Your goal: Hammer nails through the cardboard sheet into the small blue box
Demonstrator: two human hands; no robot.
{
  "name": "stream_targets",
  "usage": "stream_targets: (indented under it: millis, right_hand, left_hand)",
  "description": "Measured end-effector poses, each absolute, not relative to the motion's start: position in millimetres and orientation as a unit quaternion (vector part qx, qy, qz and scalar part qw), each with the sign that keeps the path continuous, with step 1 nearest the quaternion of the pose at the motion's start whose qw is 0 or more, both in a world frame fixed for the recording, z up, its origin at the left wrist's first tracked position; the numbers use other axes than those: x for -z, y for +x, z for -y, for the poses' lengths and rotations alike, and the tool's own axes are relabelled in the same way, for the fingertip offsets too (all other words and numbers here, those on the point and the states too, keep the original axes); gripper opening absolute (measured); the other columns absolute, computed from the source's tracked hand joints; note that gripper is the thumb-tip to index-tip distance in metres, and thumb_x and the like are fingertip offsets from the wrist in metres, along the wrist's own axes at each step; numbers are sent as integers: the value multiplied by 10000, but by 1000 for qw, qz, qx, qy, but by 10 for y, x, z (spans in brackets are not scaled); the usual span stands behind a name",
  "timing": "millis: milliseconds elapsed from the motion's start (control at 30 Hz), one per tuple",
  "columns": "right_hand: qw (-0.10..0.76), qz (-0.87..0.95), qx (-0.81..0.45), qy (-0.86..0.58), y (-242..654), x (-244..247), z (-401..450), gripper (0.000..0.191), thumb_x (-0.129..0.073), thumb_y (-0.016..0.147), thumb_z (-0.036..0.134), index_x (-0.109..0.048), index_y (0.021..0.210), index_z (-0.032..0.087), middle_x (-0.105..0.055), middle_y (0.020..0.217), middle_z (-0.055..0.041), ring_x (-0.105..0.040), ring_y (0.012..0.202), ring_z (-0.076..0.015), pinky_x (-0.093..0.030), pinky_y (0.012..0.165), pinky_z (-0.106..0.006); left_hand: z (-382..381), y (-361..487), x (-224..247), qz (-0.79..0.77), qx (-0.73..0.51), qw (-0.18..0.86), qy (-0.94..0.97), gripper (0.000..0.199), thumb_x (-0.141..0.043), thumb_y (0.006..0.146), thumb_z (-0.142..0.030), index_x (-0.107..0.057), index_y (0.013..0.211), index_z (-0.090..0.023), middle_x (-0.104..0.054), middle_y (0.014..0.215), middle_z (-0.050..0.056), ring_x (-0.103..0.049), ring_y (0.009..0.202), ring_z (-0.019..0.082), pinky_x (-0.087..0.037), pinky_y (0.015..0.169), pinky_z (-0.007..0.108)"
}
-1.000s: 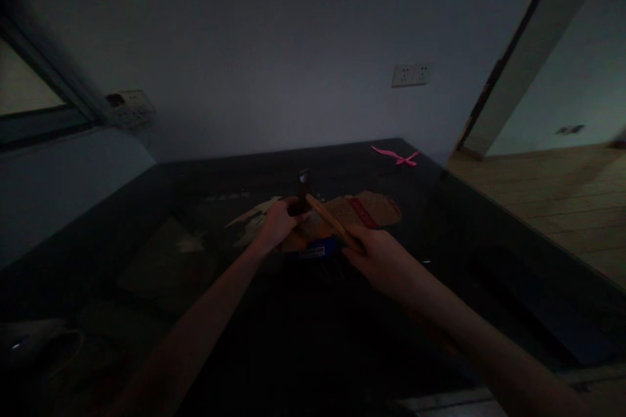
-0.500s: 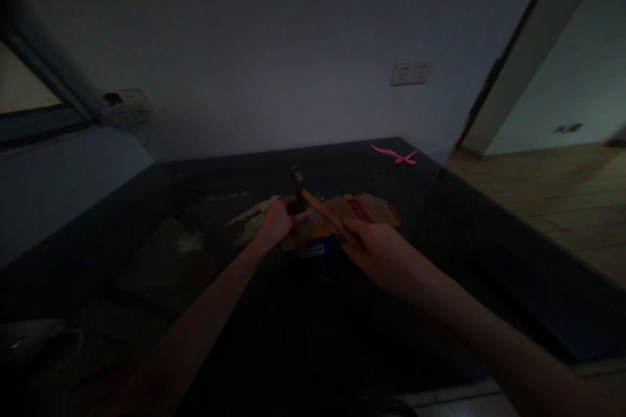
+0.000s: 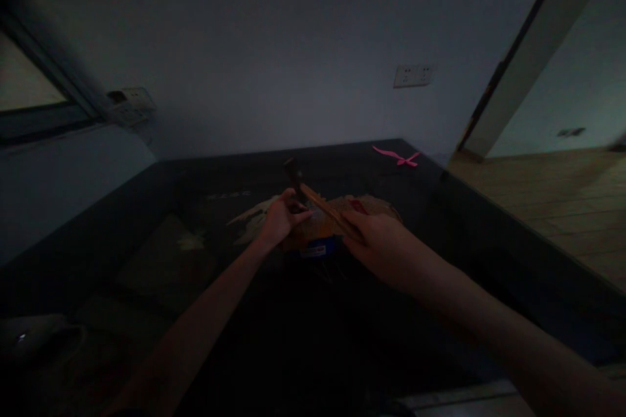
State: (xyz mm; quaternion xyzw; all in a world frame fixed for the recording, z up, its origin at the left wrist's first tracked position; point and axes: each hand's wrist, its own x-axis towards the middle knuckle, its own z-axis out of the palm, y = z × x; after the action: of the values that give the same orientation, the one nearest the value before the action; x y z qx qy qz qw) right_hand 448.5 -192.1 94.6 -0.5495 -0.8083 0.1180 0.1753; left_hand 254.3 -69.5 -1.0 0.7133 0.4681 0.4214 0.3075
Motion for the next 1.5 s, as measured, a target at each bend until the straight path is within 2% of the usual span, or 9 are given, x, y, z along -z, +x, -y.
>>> stream_targets:
  millis: [167, 367, 600, 733, 967, 1133, 1233, 1333, 1500]
  right_hand:
    - [168, 829, -110, -521, 4473, -883, 1884, 241, -511, 815, 181, -674, 992, 182, -699, 861, -86, -640, 731, -212, -448, 654, -292]
    - [160, 827, -111, -528, 4479, -914, 1929, 294, -477, 826, 208, -650, 1061, 166, -705, 843, -86, -641, 713, -215, -448, 621, -295]
    - [257, 768, -197, -552, 4580, -796, 1973, 255, -523, 792, 247, -671, 982, 163, -647, 665, -17, -547, 521, -142, -401, 466, -233]
    - [347, 672, -348, -554, 4650, -509, 2004, 377, -526, 825, 347, -585, 1139, 147, -476, 524, 59, -424, 382, -95, -329, 345, -198]
    - [464, 558, -417, -547, 4711, -209, 2013, 420, -585, 805, 397, -544, 1154, 167, -449, 492, 78, -407, 358, -86, -314, 328, -187]
    - [463, 541, -438, -548, 4754, -178, 2039, 369, -591, 796, 403, -562, 1090, 183, -443, 473, 84, -399, 338, -84, -309, 317, -184]
    - [465, 529, -454, -547, 4734, -188, 2046, 375, -589, 790, 406, -554, 1087, 180, -445, 485, 84, -400, 336, -83, -308, 306, -180]
    - [471, 516, -469, -540, 4712, -194, 2036, 432, -594, 782, 398, -537, 1149, 178, -444, 501, 86, -396, 339, -78, -308, 302, -177]
    - [459, 525, -474, -537, 4704, -190, 2029, 433, -596, 782, 375, -546, 1156, 162, -452, 509, 82, -398, 358, -70, -320, 320, -172]
  left_hand:
    - [668, 2529, 41, -483, -420, 281, 715, 404, -753, 654, -221, -544, 997, -175, -675, 731, -1, -651, 669, 158, -478, 611, 246]
    - [656, 2520, 53, -469, -416, 279, 728, 339, -734, 677, -220, -556, 964, -190, -675, 727, -12, -650, 670, 149, -471, 627, 243]
    - [684, 2516, 19, -474, -414, 265, 731, 333, -735, 672, -196, -574, 964, -194, -667, 725, -20, -645, 686, 147, -473, 656, 252]
    - [707, 2498, -2, -441, -425, 273, 742, 267, -696, 699, -158, -582, 940, -183, -668, 752, -6, -653, 740, 151, -483, 703, 260]
    - [736, 2510, -66, -400, -418, 300, 759, 319, -671, 714, -137, -552, 1009, -165, -664, 852, 30, -653, 806, 151, -502, 747, 261]
    - [838, 2458, -321, -398, -432, 201, 784, 336, -668, 751, -231, -555, 1061, -173, -640, 1039, 71, -613, 965, 179, -481, 856, 299]
    - [1042, 2423, -554, -410, -446, 116, 787, 233, -598, 807, -236, -581, 1034, -183, -640, 1020, 55, -599, 973, 178, -450, 894, 301]
    - [1329, 2447, -690, -381, -356, 134, 843, 122, -545, 848, -239, -616, 944, -212, -655, 924, 18, -613, 869, 152, -457, 808, 247]
    - [1658, 2609, -487, -269, -32, 165, 948, 112, -536, 847, -179, -604, 924, -222, -658, 928, 16, -622, 813, 155, -457, 687, 233]
